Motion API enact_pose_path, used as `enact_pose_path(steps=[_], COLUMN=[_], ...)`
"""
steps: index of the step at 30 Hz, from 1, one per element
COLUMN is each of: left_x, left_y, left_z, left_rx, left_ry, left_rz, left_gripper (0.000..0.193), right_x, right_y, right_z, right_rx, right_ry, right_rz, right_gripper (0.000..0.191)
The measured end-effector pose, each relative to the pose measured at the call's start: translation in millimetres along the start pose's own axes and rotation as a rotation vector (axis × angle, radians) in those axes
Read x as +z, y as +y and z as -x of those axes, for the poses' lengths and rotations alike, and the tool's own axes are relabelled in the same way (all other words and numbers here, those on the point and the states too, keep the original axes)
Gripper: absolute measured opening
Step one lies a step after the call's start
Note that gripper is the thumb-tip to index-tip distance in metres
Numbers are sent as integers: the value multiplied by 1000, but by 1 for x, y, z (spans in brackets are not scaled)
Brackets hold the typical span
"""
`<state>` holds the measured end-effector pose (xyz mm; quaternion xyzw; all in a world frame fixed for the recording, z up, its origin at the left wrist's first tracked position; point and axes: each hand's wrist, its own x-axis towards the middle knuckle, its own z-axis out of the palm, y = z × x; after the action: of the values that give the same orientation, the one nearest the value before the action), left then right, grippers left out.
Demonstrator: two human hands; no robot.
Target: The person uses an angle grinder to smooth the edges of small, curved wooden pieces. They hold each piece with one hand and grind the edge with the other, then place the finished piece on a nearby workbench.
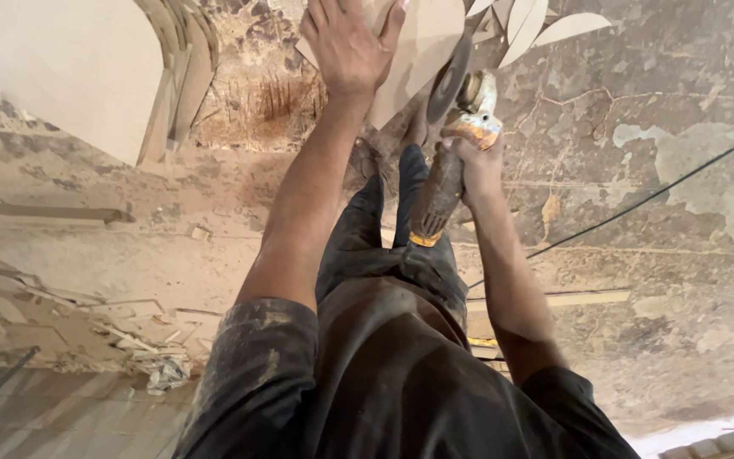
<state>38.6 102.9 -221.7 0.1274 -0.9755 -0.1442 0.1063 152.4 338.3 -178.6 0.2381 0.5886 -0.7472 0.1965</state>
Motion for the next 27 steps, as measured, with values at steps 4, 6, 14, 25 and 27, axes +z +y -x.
enact_pose_path(steps=[4, 6, 14, 25, 27], left_x=[2, 2, 5, 7, 8], left_y=[-1, -2, -2, 2, 2], left_z=[2, 4, 2, 5, 4], left_rx=[-4, -10, 6, 12, 16], left_ry=[-56, -69, -8, -21, -24], left_rz=[-16, 4, -31, -35, -49], left_gripper=[85, 84, 80, 77, 76], right_x=[9, 12, 17, 12, 18], right_y=[14, 24, 50, 23, 24], right_z=[11, 17, 27, -11, -1], right_rx=[0, -39, -34, -128, -91], right_ry=[10, 33, 62, 76, 99], right_rz=[-139, -129, -120, -163, -161], right_gripper=[29, 33, 39, 43, 48])
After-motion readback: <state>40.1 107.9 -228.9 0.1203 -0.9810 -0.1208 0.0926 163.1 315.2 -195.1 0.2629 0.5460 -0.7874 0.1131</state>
